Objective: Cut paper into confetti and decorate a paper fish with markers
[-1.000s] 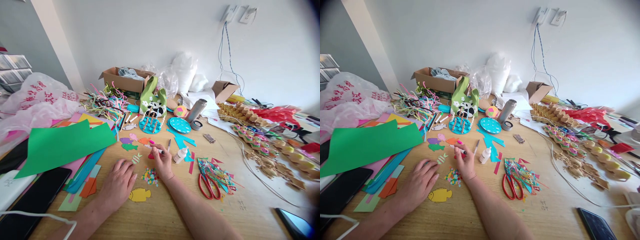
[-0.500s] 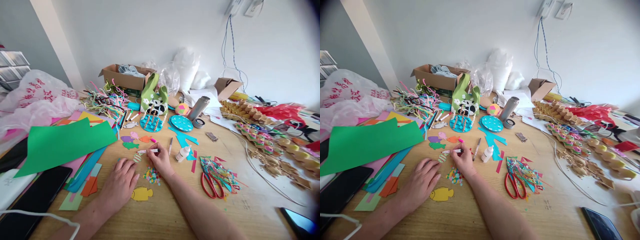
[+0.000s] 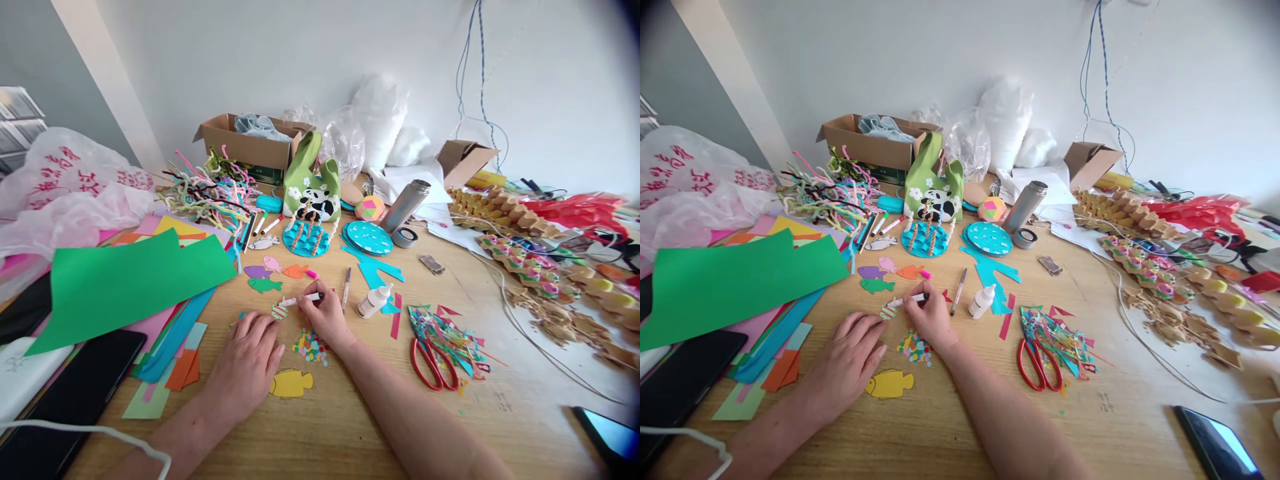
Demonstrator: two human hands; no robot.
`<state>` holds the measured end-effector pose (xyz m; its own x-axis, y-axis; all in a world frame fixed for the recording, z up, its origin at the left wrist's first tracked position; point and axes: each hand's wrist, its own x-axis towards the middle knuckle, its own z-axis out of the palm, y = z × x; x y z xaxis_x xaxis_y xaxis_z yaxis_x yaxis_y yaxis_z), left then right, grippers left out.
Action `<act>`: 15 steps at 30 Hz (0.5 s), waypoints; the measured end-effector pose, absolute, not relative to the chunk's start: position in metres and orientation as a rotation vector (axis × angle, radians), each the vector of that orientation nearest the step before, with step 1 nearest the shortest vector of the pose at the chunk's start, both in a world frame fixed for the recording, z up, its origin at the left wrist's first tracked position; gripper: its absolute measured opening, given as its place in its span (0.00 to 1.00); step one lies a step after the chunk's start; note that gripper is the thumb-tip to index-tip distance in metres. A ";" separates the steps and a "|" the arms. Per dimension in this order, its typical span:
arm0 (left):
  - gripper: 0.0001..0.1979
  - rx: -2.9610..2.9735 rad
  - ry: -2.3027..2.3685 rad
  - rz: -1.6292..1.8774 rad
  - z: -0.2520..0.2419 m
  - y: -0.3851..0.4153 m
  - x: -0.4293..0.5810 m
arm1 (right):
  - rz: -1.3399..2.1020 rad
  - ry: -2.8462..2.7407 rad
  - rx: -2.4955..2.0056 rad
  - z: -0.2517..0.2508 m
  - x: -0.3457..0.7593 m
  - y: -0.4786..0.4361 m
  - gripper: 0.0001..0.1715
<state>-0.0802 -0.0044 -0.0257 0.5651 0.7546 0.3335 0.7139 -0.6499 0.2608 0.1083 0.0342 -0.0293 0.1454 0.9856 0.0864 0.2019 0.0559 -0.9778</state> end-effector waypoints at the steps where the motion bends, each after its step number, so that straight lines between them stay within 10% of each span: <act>1: 0.16 2.694 1.268 0.641 -0.025 -0.005 -0.080 | 0.937 -1.267 -1.372 -0.029 0.108 0.034 0.09; 15: 0.18 2.727 1.318 0.570 -0.027 -0.007 -0.079 | 0.927 -1.293 -1.375 -0.028 0.110 0.034 0.07</act>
<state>-0.0791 -0.0071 -0.0266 0.5663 0.7671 0.3016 0.7451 -0.6328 0.2105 0.1096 0.0338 -0.0283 0.1368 0.9860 0.0956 0.2260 0.0629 -0.9721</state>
